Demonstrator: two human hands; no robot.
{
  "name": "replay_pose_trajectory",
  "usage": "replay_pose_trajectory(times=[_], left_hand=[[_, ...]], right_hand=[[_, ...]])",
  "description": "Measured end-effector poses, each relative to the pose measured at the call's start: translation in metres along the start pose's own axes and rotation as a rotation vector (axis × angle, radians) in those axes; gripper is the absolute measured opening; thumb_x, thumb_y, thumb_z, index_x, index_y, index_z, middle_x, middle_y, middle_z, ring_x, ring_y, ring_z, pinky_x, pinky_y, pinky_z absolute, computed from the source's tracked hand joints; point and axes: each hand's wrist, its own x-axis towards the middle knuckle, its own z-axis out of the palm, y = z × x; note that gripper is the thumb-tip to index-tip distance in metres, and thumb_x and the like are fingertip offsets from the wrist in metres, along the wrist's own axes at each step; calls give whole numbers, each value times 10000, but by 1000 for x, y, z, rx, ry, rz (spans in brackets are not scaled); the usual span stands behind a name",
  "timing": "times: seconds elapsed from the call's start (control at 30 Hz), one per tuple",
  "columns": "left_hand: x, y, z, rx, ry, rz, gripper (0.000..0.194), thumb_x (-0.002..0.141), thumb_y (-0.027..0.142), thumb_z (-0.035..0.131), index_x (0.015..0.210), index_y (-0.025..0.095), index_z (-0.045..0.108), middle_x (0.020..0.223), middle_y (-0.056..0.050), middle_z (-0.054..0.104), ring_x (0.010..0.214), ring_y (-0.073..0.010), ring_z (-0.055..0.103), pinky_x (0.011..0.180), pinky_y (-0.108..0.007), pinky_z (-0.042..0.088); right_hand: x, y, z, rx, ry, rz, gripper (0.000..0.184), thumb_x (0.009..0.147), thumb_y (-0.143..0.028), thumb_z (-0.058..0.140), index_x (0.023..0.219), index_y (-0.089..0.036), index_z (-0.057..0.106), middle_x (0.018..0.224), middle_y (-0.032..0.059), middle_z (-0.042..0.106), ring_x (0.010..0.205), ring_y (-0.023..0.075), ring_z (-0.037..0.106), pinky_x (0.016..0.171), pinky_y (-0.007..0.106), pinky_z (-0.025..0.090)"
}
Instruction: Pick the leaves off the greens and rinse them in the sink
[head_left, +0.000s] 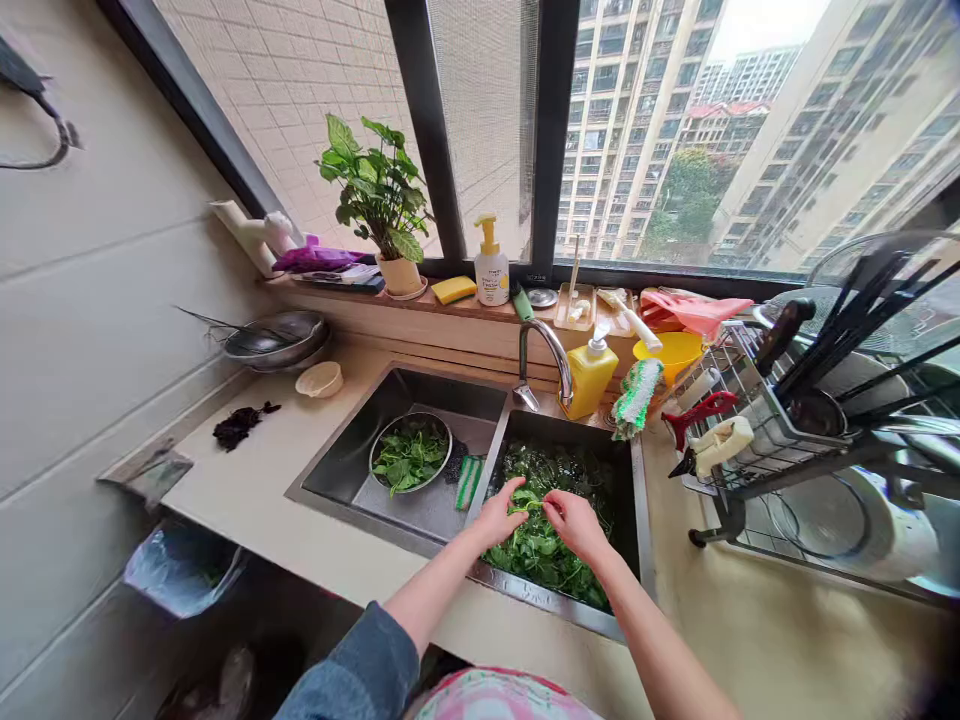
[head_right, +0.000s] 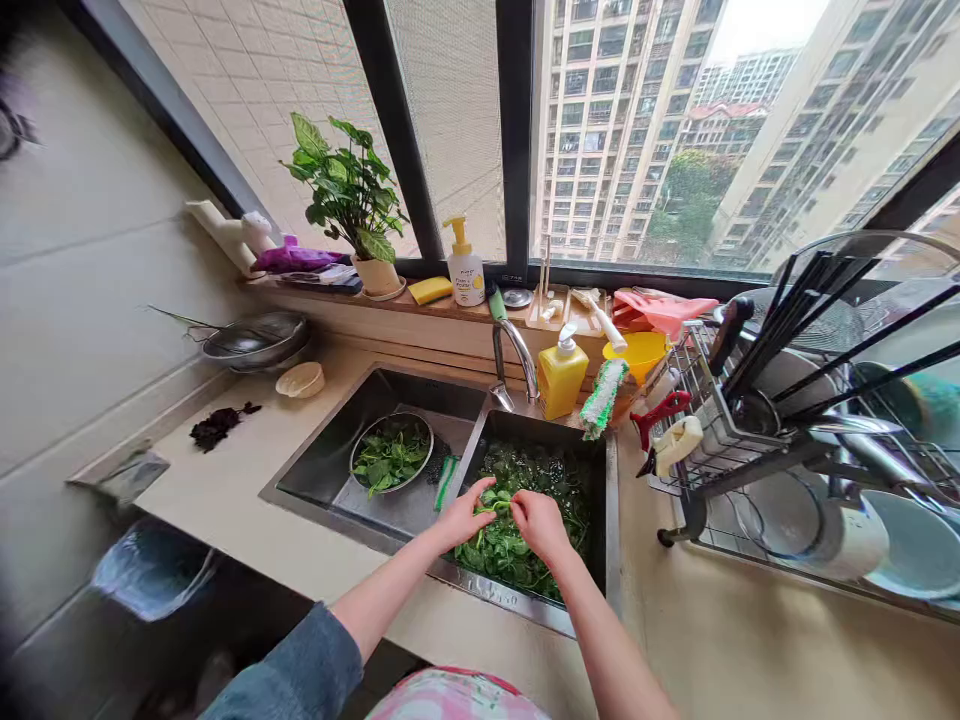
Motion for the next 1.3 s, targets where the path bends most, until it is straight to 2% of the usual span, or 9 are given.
replay_pose_trajectory(times=[0.07, 0.17, 0.37, 0.53, 0.7, 0.87, 0.97, 1.1, 1.3], left_hand=[[2, 6, -2, -55, -25, -10, 334, 736, 342, 542, 1028, 190, 601, 913, -41, 634, 870, -193, 548, 780, -293, 415], [2, 12, -4, -276, -133, -112, 322, 752, 443, 509, 819, 147, 616, 725, -26, 617, 719, -172, 559, 667, -280, 433], [1, 13, -11, -695, -326, -193, 354, 734, 476, 547, 836, 140, 585, 726, -19, 620, 553, -111, 555, 576, -251, 415], [3, 15, -18, -661, -329, -54, 447, 717, 352, 597, 1117, 179, 498, 681, 8, 628, 539, -110, 568, 624, -265, 430], [9, 6, -11, -463, -248, -36, 173, 742, 317, 518, 736, 152, 573, 519, 34, 548, 456, -99, 504, 525, -233, 388], [9, 1, -5, -372, -236, -145, 148, 707, 290, 519, 626, 167, 519, 461, 46, 513, 404, -96, 468, 434, -212, 331], [7, 5, -9, -412, -265, -156, 160, 697, 309, 542, 631, 167, 511, 463, 47, 518, 405, -93, 473, 438, -208, 339], [4, 9, -16, -508, -265, -182, 238, 706, 383, 569, 702, 147, 548, 513, 31, 560, 420, -83, 487, 475, -210, 356], [2, 6, -24, -989, -278, -351, 343, 697, 414, 638, 891, 141, 562, 706, -31, 638, 595, -124, 589, 593, -242, 426]], right_hand=[[2, -3, 2, 70, 30, 46, 187, 776, -293, 439, 708, -185, 576, 603, -7, 558, 550, 120, 452, 529, 229, 301], [5, -11, 6, 276, 90, 122, 215, 769, -350, 458, 670, -178, 543, 577, -13, 529, 543, 119, 449, 523, 225, 328], [10, -29, 20, 591, 172, 175, 225, 730, -398, 526, 690, -177, 514, 621, -16, 530, 578, 118, 474, 563, 231, 378], [12, -21, 31, 438, 213, 217, 183, 713, -354, 500, 634, -189, 483, 553, -34, 492, 515, 109, 432, 513, 224, 339], [9, -28, 34, 64, 140, 220, 116, 712, -259, 466, 618, -194, 483, 515, -34, 499, 472, 103, 412, 494, 217, 292], [10, -32, 37, -451, 197, 23, 106, 688, -124, 457, 630, -170, 533, 572, 11, 573, 569, 122, 500, 740, 281, 320], [10, -23, 36, -485, 216, 24, 113, 706, -119, 453, 656, -164, 544, 606, 29, 587, 603, 136, 515, 721, 281, 315], [8, -13, 28, -131, 175, 87, 139, 773, -237, 465, 680, -192, 558, 621, 0, 577, 572, 127, 483, 557, 232, 304], [0, -23, 20, 793, 109, 322, 272, 735, -460, 575, 757, -189, 564, 742, 32, 621, 642, 154, 560, 516, 229, 361]])
